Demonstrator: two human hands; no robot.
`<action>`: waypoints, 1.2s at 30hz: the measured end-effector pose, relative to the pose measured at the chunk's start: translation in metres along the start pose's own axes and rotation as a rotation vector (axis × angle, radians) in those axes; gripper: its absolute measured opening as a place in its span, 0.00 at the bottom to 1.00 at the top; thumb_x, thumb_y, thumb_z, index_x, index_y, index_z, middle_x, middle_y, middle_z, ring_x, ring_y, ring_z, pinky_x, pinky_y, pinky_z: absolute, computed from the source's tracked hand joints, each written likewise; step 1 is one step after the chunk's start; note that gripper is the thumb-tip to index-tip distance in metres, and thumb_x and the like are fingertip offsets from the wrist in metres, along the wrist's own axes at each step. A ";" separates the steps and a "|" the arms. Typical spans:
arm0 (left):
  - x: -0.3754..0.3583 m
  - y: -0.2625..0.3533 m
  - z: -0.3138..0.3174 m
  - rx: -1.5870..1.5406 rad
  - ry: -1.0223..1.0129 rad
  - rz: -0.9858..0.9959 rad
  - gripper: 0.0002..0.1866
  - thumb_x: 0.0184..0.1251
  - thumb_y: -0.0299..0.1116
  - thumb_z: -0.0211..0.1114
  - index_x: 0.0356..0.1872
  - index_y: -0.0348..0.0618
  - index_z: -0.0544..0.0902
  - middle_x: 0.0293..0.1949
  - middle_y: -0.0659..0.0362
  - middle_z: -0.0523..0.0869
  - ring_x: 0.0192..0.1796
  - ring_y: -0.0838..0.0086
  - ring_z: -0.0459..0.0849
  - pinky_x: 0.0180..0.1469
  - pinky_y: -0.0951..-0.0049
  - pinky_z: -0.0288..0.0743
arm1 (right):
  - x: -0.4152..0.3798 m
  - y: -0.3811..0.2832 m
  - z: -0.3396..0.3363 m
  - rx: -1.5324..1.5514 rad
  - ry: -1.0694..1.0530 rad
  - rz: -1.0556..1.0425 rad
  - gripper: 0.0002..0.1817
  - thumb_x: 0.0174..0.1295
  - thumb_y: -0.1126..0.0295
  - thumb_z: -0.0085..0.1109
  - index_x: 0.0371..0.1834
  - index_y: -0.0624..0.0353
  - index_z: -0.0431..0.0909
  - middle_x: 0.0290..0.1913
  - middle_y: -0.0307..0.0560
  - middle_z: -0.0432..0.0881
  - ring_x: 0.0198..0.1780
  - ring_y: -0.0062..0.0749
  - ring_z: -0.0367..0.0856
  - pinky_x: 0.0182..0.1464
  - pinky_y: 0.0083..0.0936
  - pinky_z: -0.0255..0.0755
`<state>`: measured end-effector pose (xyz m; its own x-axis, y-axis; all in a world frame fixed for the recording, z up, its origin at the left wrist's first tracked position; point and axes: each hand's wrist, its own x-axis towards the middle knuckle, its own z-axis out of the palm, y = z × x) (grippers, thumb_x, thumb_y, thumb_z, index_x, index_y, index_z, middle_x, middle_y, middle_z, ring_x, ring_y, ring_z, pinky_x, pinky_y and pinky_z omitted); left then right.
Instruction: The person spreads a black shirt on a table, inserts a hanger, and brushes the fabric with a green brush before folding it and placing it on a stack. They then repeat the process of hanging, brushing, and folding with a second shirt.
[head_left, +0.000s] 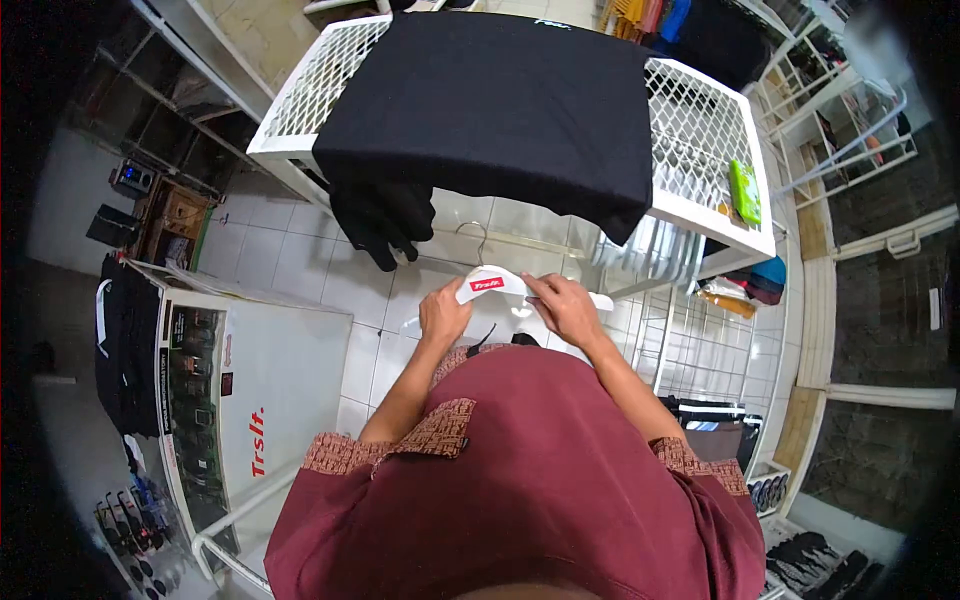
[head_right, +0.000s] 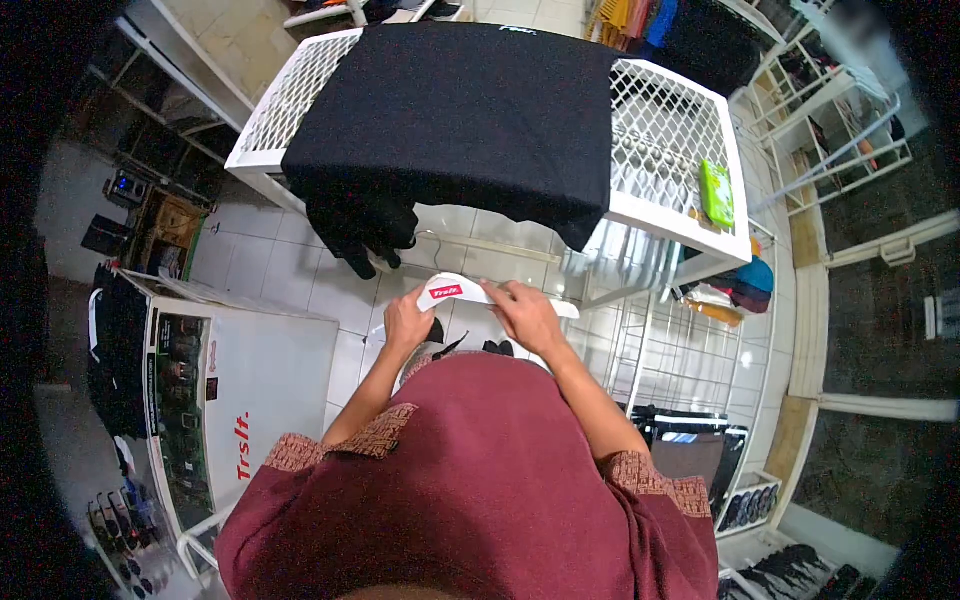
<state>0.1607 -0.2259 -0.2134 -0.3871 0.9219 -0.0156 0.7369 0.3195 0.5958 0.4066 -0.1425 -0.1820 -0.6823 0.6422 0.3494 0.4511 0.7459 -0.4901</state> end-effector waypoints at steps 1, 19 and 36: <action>0.000 0.007 -0.010 -0.018 0.021 0.044 0.16 0.60 0.42 0.70 0.44 0.44 0.86 0.29 0.41 0.88 0.39 0.41 0.88 0.43 0.45 0.79 | 0.012 -0.014 0.001 -0.010 0.076 -0.043 0.27 0.61 0.65 0.72 0.66 0.50 0.81 0.40 0.47 0.83 0.37 0.44 0.83 0.39 0.38 0.77; 0.163 -0.036 -0.152 0.276 0.554 0.767 0.44 0.48 0.32 0.83 0.71 0.55 0.72 0.76 0.52 0.69 0.79 0.54 0.64 0.79 0.44 0.55 | 0.075 -0.050 -0.018 -0.253 0.442 0.084 0.32 0.52 0.70 0.79 0.64 0.45 0.85 0.42 0.38 0.80 0.28 0.29 0.79 0.29 0.27 0.75; 0.184 -0.034 -0.214 -0.065 0.140 0.935 0.06 0.53 0.31 0.79 0.33 0.47 0.93 0.67 0.56 0.84 0.74 0.57 0.73 0.76 0.48 0.61 | 0.091 -0.097 0.011 -0.340 0.430 0.183 0.32 0.51 0.73 0.80 0.64 0.46 0.86 0.42 0.41 0.79 0.30 0.29 0.81 0.31 0.28 0.77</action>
<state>-0.0544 -0.1139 -0.0645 0.2784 0.7621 0.5845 0.7514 -0.5519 0.3616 0.2946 -0.1579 -0.1111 -0.3126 0.7269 0.6115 0.7474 0.5855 -0.3140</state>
